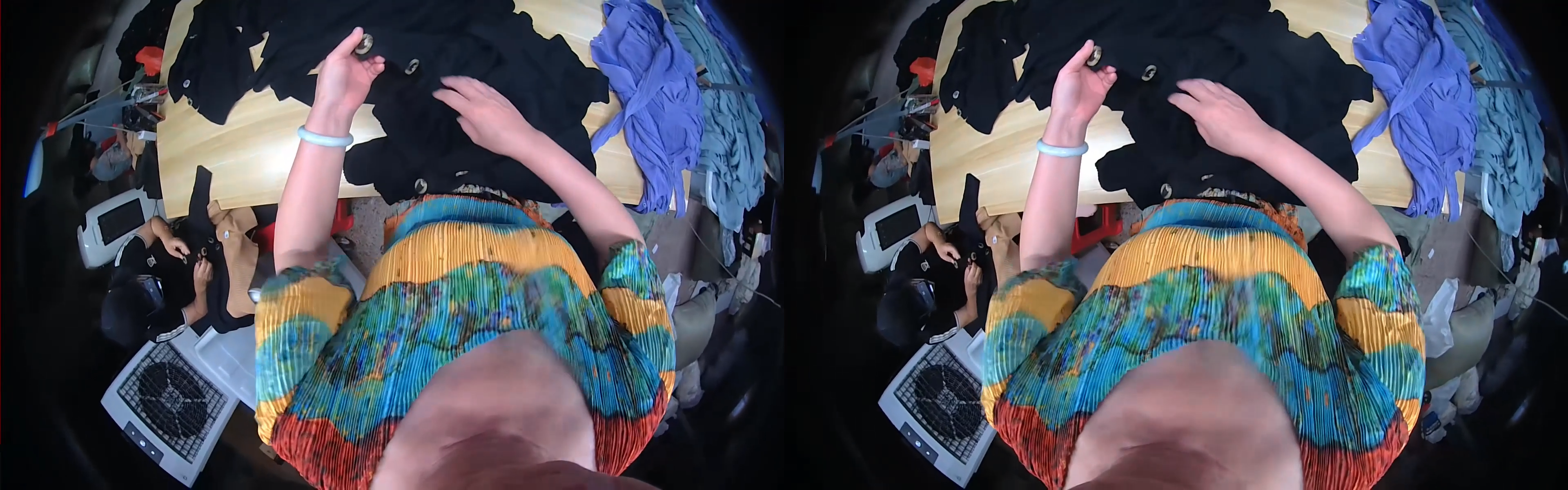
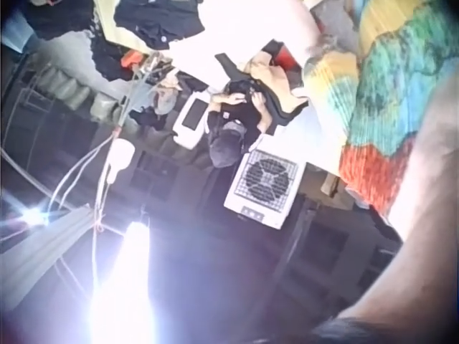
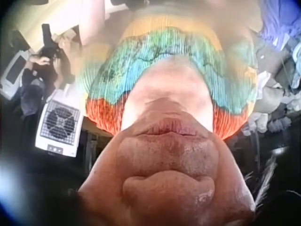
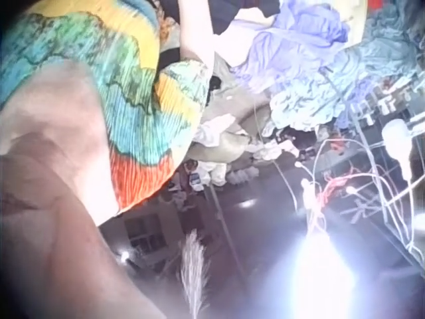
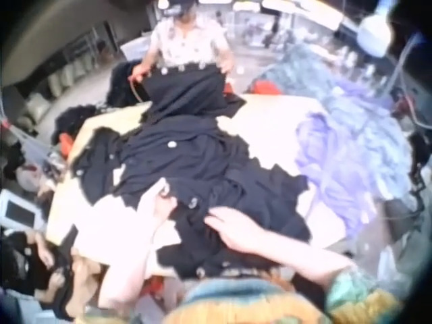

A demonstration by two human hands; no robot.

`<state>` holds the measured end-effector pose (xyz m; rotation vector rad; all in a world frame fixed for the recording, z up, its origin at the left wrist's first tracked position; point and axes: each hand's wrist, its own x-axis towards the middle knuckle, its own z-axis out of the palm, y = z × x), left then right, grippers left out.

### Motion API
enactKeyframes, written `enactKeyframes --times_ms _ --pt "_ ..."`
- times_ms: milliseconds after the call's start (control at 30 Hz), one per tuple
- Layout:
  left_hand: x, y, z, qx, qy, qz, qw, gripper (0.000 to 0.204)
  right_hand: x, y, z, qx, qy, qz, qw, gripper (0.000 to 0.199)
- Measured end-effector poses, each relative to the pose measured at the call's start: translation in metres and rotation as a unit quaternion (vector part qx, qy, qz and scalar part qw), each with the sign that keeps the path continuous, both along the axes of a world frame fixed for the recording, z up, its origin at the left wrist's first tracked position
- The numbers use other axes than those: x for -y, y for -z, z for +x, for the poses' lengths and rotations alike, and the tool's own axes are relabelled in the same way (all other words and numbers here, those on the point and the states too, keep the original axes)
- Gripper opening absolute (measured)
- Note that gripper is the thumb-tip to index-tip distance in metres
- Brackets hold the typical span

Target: The recorder is inspecting and processing black garments by checking and handling metal grommets/rings attached to the fabric.

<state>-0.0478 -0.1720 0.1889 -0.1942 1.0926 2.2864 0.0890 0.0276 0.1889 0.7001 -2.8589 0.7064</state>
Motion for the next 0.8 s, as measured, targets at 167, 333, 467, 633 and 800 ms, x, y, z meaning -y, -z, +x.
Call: enactKeyframes --times_ms 167,333,467,633,800 --pt "-0.002 0.011 -0.021 0.019 0.009 0.039 0.999 0.016 0.023 0.002 -0.008 0.108 -0.063 -0.049 0.991 0.04" --pt "0.021 0.056 -0.034 0.128 -0.082 0.032 0.988 0.024 0.02 0.077 0.036 0.287 -0.1 -0.039 0.952 0.043" --pt "0.005 0.07 0.008 -0.044 0.055 -0.241 0.968 0.03 0.006 0.074 0.026 0.362 -0.061 -0.045 0.929 0.031" --pt "0.014 0.065 0.09 -0.36 0.264 -0.307 0.84 0.044 -0.024 -0.01 0.014 0.265 0.083 -0.216 0.936 0.016" --pt "-0.018 0.068 0.089 -0.507 0.121 -0.403 0.752 0.041 -0.058 -0.109 0.003 0.264 0.046 -0.534 0.802 0.014"
